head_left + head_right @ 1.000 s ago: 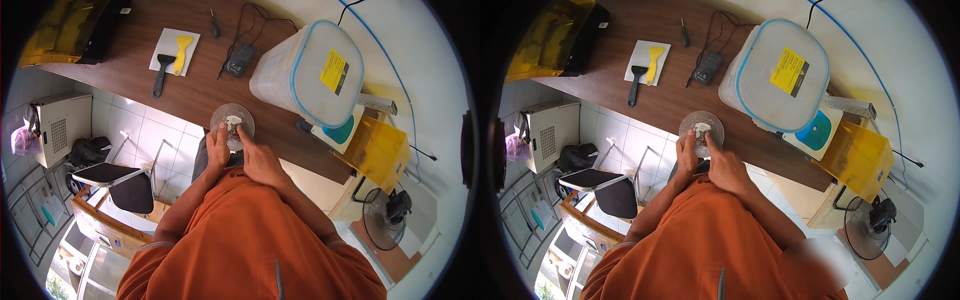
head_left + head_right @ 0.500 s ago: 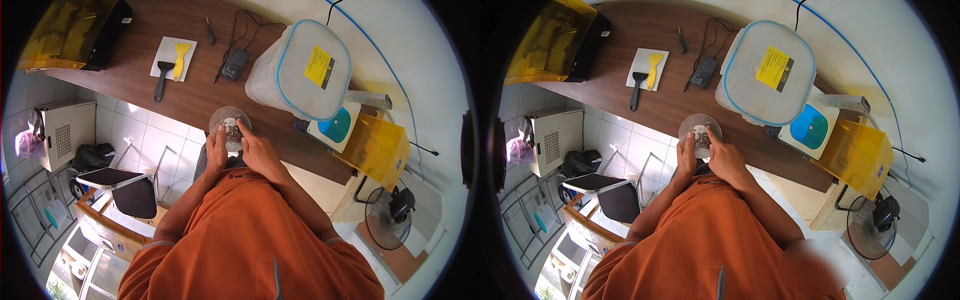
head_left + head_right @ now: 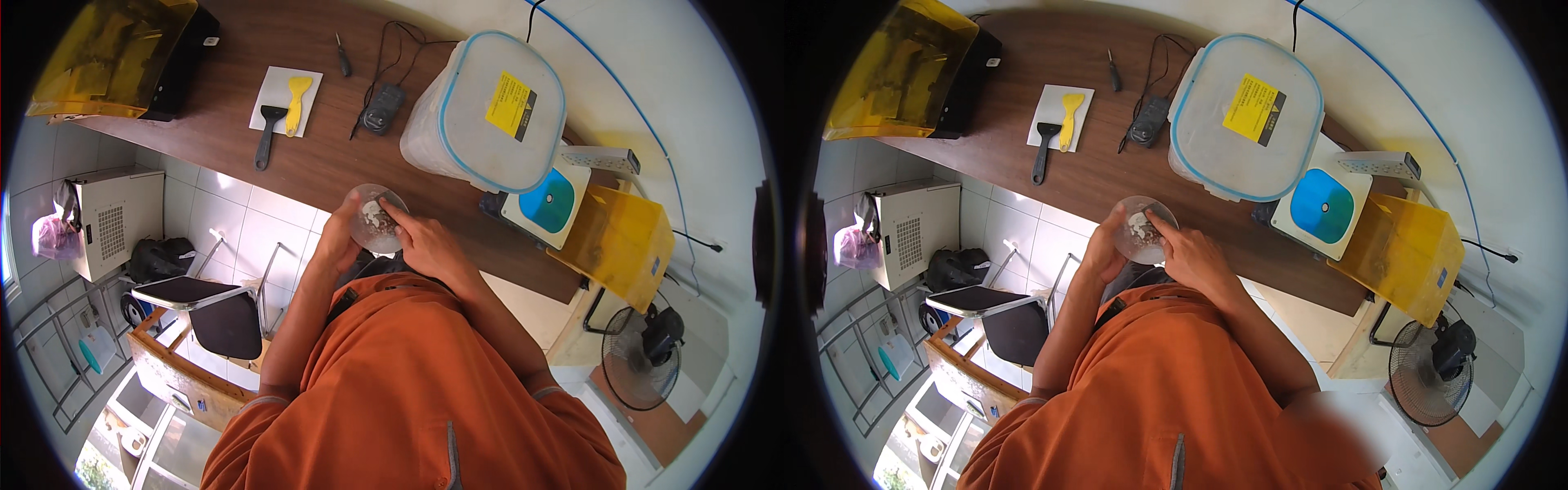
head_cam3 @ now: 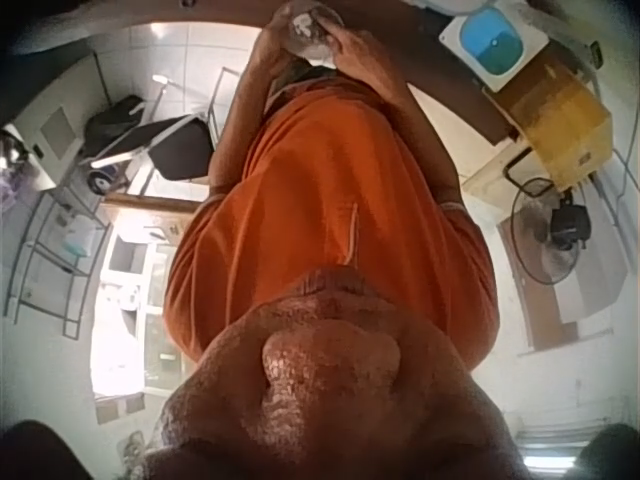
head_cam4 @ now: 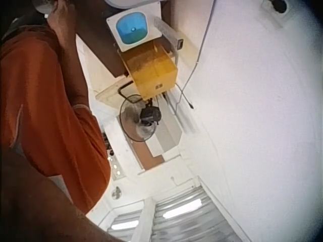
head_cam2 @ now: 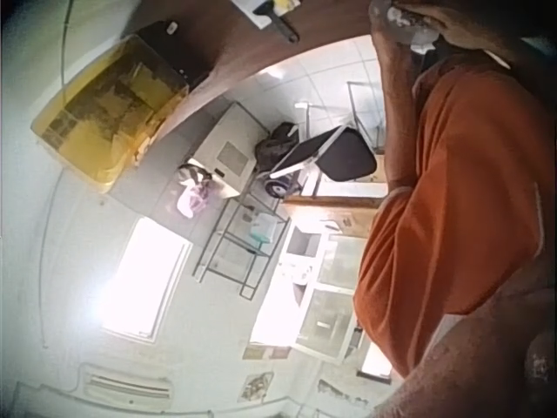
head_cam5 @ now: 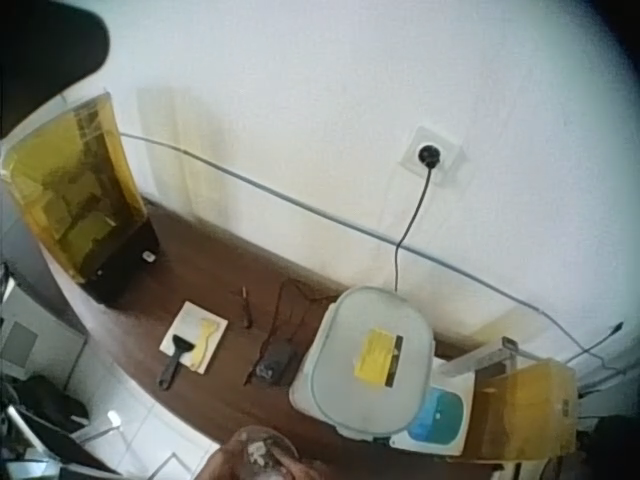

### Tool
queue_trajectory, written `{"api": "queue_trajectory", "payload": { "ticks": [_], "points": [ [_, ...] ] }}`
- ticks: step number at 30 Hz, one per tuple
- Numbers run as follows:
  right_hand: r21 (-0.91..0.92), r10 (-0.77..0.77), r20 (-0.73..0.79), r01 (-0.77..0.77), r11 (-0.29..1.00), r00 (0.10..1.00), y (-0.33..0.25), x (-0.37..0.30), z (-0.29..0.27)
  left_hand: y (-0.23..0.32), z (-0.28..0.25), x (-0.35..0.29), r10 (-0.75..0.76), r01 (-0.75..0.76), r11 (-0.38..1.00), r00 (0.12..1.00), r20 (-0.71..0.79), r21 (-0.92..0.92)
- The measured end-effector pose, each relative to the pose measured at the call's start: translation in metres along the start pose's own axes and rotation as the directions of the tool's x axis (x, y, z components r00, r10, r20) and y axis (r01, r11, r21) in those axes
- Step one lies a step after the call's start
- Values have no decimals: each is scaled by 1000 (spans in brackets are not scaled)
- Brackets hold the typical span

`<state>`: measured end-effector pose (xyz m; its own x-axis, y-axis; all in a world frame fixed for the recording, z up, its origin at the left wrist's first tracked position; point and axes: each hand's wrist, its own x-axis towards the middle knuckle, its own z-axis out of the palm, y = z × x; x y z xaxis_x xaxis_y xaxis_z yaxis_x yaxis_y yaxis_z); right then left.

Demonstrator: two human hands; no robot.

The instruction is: The recorder is cleaning and processing 3D printed dental models using a wash station and manual inspection.

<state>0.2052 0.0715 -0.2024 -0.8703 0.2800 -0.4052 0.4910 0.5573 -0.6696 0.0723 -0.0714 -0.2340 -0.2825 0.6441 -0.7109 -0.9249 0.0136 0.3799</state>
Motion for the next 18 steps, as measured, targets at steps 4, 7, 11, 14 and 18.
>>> {"api": "queue_trajectory", "payload": {
  "ticks": [4, 7, 11, 14, 18],
  "points": [
    [59, 48, 44, -50, 997, 998, -11, -4, -7, -9, -3, 3, 159, -157, 987, 986, -50, 41],
    [132, 84, 83, -95, 987, 993, -25, -8, -18, -13, 5, 2, 409, -402, 898, 912, -4, 179],
    [230, 117, 136, -147, 962, 984, -37, -18, -23, -19, 3, 2, 567, -539, 747, 822, 49, 390],
    [300, 76, 186, -130, 945, 980, -36, -24, -17, -23, 1, 5, 608, -566, 675, 790, 78, 472],
    [322, 79, 252, -161, 933, 964, -43, -24, -20, -28, 0, 10, 618, -608, 776, 786, -10, 165]
  ]
}}
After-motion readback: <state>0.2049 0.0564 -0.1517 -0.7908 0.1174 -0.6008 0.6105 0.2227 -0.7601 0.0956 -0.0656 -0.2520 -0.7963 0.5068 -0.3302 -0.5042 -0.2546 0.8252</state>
